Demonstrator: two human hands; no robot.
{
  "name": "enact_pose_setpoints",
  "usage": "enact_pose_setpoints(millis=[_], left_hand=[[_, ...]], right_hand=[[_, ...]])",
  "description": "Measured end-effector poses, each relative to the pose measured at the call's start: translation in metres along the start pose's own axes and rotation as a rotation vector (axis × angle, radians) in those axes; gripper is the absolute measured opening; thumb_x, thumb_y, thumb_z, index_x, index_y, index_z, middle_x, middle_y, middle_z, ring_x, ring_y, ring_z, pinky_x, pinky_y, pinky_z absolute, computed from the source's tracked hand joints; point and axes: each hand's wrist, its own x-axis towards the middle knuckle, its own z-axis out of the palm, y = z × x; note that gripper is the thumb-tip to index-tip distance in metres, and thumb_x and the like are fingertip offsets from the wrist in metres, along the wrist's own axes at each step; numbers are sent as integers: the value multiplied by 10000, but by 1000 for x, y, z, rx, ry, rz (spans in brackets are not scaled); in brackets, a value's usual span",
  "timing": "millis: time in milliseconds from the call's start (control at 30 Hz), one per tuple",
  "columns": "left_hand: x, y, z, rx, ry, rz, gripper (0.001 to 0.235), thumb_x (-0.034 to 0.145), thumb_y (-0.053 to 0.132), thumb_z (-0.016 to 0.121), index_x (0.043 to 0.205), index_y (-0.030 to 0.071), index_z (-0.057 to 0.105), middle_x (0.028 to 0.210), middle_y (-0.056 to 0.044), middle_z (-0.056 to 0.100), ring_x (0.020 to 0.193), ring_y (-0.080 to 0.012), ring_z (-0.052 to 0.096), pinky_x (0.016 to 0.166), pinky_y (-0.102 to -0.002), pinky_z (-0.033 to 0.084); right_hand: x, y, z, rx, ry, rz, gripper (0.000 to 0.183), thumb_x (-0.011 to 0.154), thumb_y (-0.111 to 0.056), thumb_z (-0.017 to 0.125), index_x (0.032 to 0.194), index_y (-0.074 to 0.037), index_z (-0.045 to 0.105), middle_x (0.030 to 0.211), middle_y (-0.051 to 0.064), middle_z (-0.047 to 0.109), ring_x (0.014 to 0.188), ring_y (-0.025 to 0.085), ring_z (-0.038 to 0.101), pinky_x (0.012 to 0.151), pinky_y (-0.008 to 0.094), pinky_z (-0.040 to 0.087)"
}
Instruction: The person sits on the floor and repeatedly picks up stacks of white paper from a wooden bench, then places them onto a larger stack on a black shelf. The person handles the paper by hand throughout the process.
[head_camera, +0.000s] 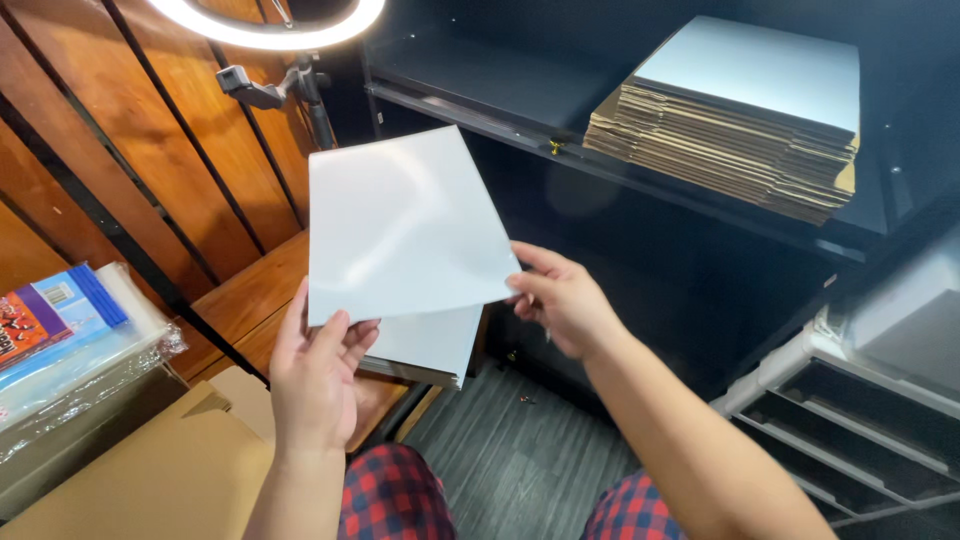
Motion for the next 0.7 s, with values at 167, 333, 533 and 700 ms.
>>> enact_pose_setpoints(millis=[167, 333, 533, 700], left_hand=[[8, 10, 38, -59, -146, 47, 611, 1032, 38, 527, 1615, 159, 392, 1090, -123, 514, 928, -285, 736, 929, -405, 647], [20, 18, 85, -55, -245, 78, 571, 1042, 54, 534, 1591, 167, 424, 1113, -114, 547, 942, -284, 755, 927, -408, 657], [33, 36, 159, -34, -406, 88, 540, 1031, 63, 551, 1559, 98, 440, 1229, -145, 598, 1016, -300, 767, 954, -428, 643], [70, 14, 227, 36, -507, 78, 480, 1030, 75, 583, 1499, 33, 490, 1270, -198, 658, 1050, -292, 776, 943, -385, 653]], right_hand=[[-5, -50, -16, 52, 170, -161, 556, 872, 48, 684, 1416, -53, 630, 695, 222, 701, 493, 174, 674, 503, 279, 613], [-8, -94, -45, 74, 223, -241, 562, 887, 39, 671, 1437, -57, 609, 712, 248, 705, 495, 173, 670, 497, 278, 603], [-12, -142, -92, 65, 337, -338, 557, 893, 22, 692, 1431, -107, 621, 735, 252, 708, 526, 181, 680, 512, 275, 601], [-9, -172, -156, 29, 451, -410, 511, 904, 14, 695, 1392, -133, 650, 724, 216, 709, 565, 187, 712, 552, 294, 638]])
